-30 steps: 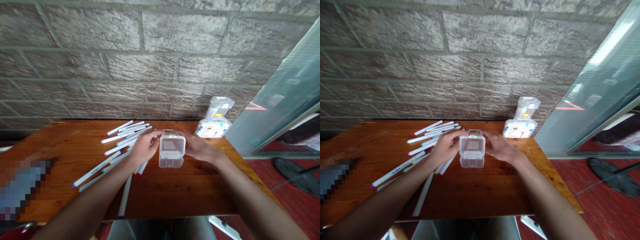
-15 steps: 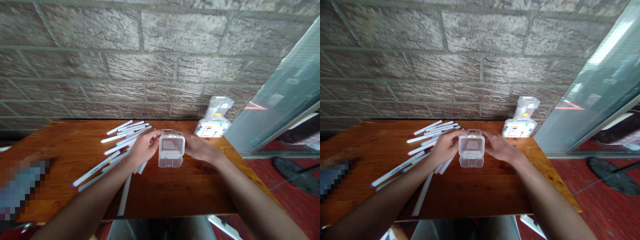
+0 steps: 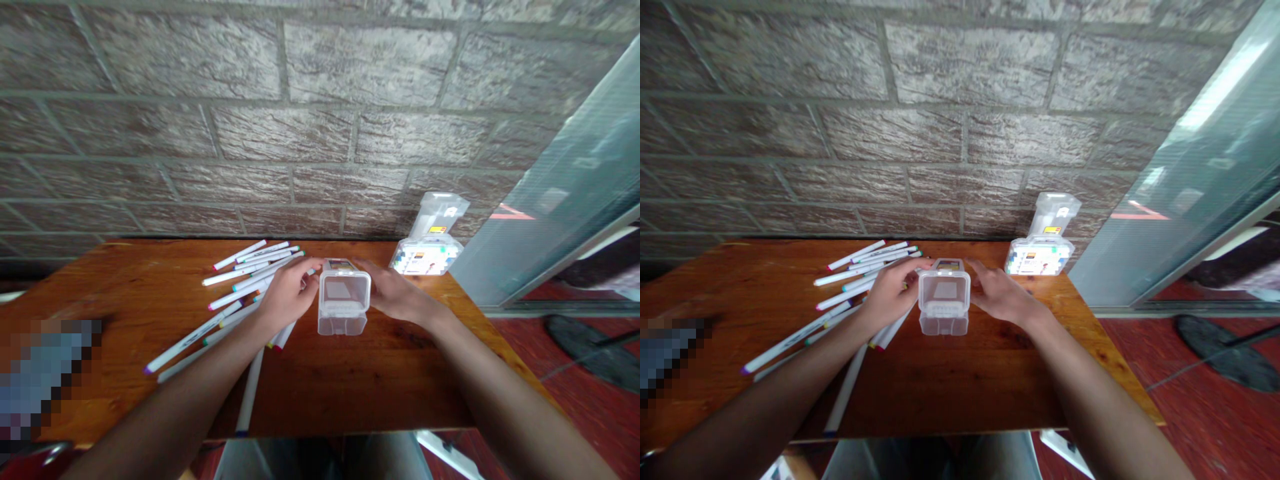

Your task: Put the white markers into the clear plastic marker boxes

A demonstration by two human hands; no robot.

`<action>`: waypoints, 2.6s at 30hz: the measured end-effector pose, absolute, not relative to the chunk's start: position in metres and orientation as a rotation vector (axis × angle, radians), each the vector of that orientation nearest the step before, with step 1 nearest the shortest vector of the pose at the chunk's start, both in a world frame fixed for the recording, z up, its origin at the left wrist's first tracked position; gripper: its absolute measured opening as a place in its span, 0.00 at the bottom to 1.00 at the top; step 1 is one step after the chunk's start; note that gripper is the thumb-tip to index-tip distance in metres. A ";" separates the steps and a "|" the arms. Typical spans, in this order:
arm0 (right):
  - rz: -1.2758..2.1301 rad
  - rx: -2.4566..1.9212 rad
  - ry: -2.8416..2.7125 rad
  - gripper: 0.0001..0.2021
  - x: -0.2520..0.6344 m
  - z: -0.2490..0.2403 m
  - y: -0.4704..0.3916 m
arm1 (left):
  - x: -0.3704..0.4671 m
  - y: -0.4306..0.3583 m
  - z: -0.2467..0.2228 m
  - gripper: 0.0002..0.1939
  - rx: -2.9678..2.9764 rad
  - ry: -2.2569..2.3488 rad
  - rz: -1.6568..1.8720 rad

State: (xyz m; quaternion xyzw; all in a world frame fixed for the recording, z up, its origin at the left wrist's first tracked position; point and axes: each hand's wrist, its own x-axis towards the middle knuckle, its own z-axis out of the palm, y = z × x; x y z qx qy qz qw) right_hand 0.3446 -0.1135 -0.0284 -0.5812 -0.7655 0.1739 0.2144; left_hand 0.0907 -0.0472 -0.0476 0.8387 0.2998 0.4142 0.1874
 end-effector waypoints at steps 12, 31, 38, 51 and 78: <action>0.492 -1.570 -2.145 0.30 0.341 -0.023 -0.115 | 0.091 -0.046 -0.049 0.20 2.348 0.842 1.160; 0.439 -1.544 -2.176 0.29 0.340 -0.020 -0.116 | 0.091 -0.045 -0.050 0.21 2.360 0.868 1.121; 0.443 -1.557 -2.176 0.28 0.339 -0.020 -0.117 | 0.092 -0.047 -0.047 0.21 2.365 0.873 1.112; 0.474 -1.553 -2.167 0.29 0.340 -0.021 -0.116 | 0.091 -0.048 -0.047 0.21 2.357 0.886 1.111; 0.515 -1.507 -2.185 0.28 0.339 -0.021 -0.117 | 0.091 -0.046 -0.049 0.20 2.352 0.877 1.102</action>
